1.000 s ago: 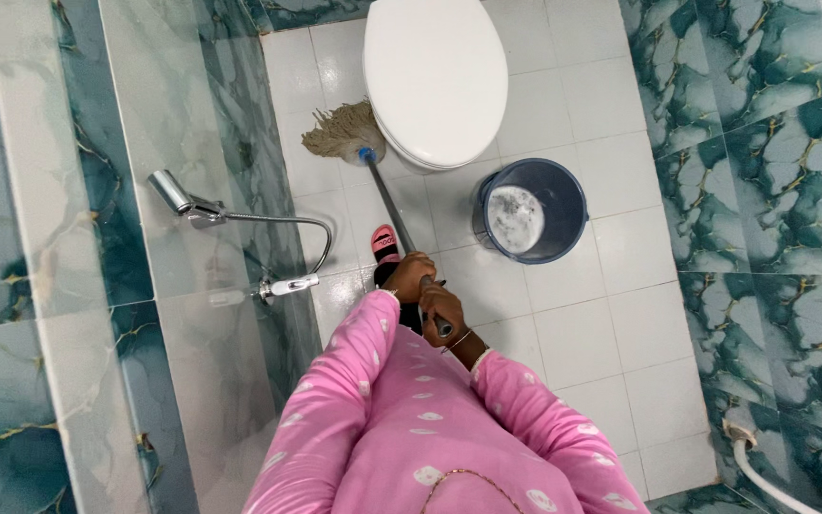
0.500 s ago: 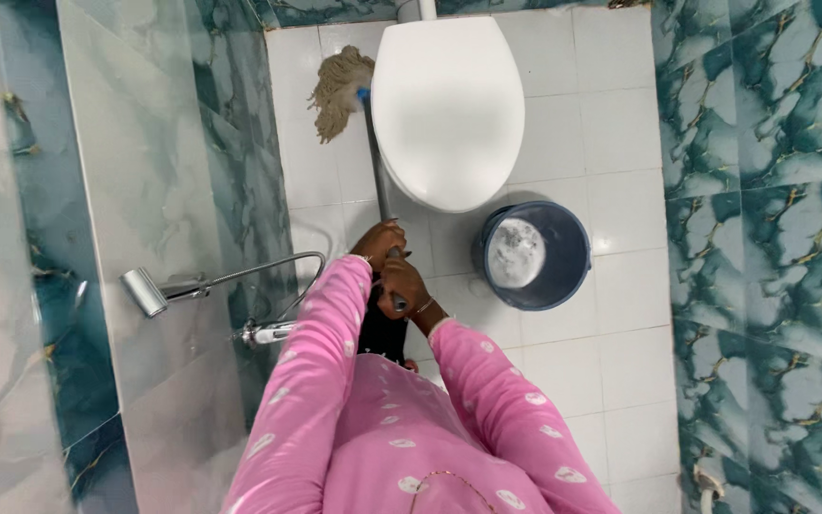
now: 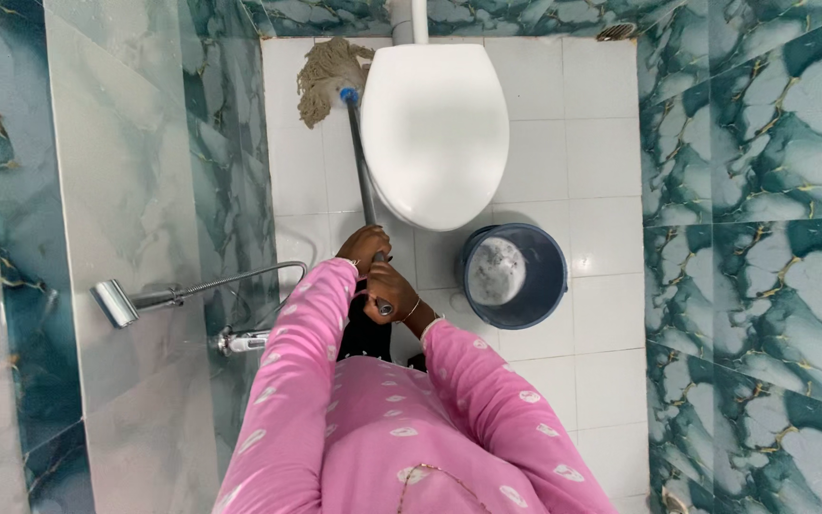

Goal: The person cleans the floor by dipping a mop into a bucket of soapy water, wringing it out by hand, and then pushing it across the tile surface.

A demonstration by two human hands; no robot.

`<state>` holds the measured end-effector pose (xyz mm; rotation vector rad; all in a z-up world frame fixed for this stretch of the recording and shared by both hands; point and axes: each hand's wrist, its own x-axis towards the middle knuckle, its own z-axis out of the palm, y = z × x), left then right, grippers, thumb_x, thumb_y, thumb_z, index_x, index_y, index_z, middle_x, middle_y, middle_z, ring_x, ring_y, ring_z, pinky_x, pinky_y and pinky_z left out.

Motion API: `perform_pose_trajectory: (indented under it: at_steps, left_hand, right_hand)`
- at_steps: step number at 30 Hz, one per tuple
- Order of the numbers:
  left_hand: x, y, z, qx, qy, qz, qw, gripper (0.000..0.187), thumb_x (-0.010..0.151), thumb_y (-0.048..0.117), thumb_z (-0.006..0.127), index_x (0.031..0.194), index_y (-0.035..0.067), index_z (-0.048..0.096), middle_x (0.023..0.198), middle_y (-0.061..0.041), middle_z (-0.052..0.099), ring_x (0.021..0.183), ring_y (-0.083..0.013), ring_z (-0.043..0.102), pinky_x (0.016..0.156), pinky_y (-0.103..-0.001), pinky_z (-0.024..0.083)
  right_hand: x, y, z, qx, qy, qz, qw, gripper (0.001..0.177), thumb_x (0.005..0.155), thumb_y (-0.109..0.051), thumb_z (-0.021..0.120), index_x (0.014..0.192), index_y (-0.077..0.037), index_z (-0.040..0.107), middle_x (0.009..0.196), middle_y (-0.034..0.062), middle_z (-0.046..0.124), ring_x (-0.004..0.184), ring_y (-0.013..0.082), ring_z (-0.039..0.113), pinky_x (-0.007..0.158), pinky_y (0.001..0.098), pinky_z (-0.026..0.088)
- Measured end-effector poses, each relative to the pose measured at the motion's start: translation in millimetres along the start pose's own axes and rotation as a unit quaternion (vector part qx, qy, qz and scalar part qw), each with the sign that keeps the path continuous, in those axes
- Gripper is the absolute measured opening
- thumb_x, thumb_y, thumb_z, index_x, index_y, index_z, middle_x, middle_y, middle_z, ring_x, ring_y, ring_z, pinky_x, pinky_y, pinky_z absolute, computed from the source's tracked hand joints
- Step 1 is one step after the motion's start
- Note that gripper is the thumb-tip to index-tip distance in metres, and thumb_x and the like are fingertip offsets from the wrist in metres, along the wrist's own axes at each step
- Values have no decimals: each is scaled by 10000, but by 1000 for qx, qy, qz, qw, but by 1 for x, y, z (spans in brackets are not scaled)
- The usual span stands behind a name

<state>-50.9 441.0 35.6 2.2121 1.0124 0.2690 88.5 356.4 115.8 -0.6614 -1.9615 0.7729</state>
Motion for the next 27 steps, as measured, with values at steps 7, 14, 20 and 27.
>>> perform_pose_trajectory:
  at_steps: [7,14,20,27]
  left_hand:
    - [-51,78,67,6,-5,-64,998,87,670,54,756,661,85,675,820,-37,673,951,-240,601,856,-347,505]
    - [-77,153,176,-6,76,-41,996,144,640,91,795,640,72,652,791,-64,652,931,-268,603,890,-353,497]
    - [-94,196,226,-11,141,-39,989,158,594,72,786,698,83,667,839,-75,678,954,-296,612,908,-375,487]
    - [-131,220,239,-73,177,-68,979,125,667,60,764,713,70,648,821,-76,661,942,-275,616,1009,-373,471]
  right_hand:
    - [-85,-55,-28,53,-80,-38,995,212,651,-8,670,706,-89,482,703,93,494,670,285,488,757,415,459]
    - [-174,-111,-79,73,-111,-52,990,207,629,28,648,693,-73,480,693,99,491,668,291,492,752,406,472]
    - [-215,-143,-97,78,-133,-66,986,212,622,39,643,700,-76,483,702,98,472,680,302,490,754,414,467]
    - [-238,-174,-82,61,-146,-78,984,246,617,21,656,693,-79,444,706,107,439,683,331,462,715,419,427]
